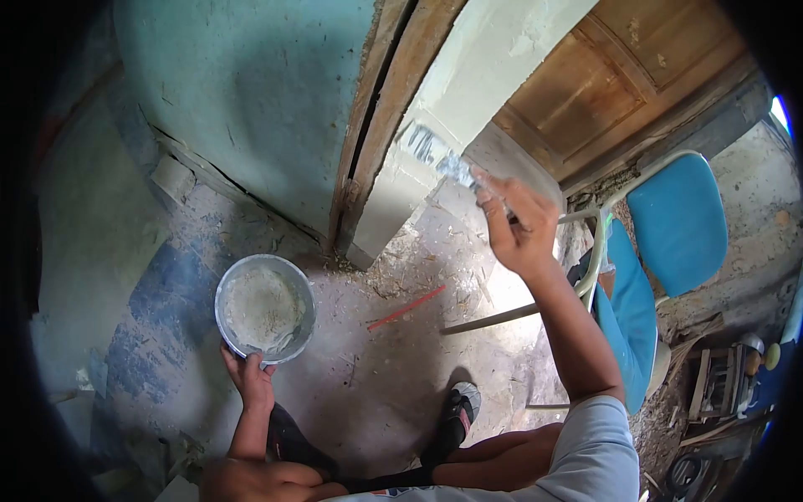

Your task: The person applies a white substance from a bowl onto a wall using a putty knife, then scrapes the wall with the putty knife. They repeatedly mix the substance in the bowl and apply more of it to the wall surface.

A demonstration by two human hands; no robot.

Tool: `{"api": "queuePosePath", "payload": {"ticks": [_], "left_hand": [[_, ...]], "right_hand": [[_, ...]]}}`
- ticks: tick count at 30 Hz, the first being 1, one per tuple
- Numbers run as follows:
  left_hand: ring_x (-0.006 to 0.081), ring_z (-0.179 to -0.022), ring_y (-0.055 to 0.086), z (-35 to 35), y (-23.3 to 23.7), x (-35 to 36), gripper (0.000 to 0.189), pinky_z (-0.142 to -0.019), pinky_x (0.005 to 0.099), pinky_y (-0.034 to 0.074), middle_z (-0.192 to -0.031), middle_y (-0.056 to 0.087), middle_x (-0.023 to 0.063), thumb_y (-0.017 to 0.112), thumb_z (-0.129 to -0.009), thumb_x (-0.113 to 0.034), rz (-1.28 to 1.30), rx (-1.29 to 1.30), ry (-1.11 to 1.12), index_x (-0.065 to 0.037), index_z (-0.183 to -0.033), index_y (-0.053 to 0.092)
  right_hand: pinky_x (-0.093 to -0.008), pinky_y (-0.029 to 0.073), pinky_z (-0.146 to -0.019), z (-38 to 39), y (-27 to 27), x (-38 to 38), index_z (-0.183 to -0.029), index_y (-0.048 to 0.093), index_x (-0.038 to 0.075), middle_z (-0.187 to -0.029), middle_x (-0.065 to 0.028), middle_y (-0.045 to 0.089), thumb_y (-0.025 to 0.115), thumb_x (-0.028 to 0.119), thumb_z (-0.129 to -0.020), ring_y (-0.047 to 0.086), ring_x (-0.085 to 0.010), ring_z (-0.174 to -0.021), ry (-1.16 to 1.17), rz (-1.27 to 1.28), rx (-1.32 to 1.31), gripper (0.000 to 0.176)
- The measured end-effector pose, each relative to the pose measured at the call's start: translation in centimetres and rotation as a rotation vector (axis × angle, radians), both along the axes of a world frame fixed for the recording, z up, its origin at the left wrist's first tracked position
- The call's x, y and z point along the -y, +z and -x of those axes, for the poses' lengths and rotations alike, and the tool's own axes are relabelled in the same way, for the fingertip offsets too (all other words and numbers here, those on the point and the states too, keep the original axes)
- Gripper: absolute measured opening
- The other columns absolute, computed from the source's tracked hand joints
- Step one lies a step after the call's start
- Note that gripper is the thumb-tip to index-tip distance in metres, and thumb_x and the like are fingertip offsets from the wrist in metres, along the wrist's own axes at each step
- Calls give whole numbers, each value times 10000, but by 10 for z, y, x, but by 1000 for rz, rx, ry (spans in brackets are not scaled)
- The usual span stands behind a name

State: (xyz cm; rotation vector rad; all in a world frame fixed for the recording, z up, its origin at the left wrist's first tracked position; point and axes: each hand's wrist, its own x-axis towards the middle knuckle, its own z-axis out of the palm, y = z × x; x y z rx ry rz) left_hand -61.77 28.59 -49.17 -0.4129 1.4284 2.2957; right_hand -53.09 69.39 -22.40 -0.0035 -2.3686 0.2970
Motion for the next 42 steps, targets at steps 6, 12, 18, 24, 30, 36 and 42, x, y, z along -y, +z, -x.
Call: {"api": "queuePosePath", "payload": {"ticks": [6,12,18,24,30,36,42], "left_hand": [[329,-1427,436,1,-2,3,887,-959,580,582,-1599,343,81,577,-800,16,-9,-12,-7,-241,-1595,280],[341,-1431,436,-1,-2,2,910,-964,580,581,-1609,338,84,585,-789,13,-11,4,5,-245,-1602,267],[340,-1429,442,-1,2,3,918,-951,553,599,-1606,341,88,592,-790,20,-35,-20,8,-236,-1606,257],[328,-1423,448,-1,0,1,911,-955,541,599,-1597,351,85,592,-796,22,-37,-16,7,-238,-1605,261],[324,-1414,459,-3,3,-3,907,-953,535,596,-1593,355,91,584,-796,29,-46,-7,-8,-241,-1602,267],[327,-1420,458,-3,4,-2,890,-930,535,606,-1594,353,92,572,-801,27,-46,-35,-18,-241,-1597,275],[321,-1415,460,-3,1,2,888,-930,531,600,-1594,356,80,576,-804,23,-23,-18,-8,-252,-1594,279]], "right_hand": [[-310,511,-581,-3,-45,5,-1192,764,1,-773,-125,688,693,32,-983,666,-201,-644,-28,-15,177,223],[-368,554,-569,-14,-101,10,-1187,752,82,-832,-101,689,774,33,-903,698,-258,-674,31,-51,353,289],[-332,559,-585,-8,-95,9,-1174,735,39,-905,-123,719,761,17,-925,709,-239,-699,24,3,249,252],[-348,576,-636,-6,-58,-3,-1138,747,-14,-927,-154,734,741,-14,-902,720,-269,-761,21,-180,25,235],[-337,587,-672,-8,-47,9,-1097,737,-39,-943,-176,748,724,-41,-905,734,-273,-795,39,-232,39,192],[-355,577,-629,-8,-81,12,-1132,749,16,-906,-146,712,773,17,-902,729,-279,-768,21,-147,183,231],[-354,585,-648,-5,-77,5,-1117,752,3,-928,-150,734,750,9,-917,736,-268,-784,-26,-128,139,200]]}}
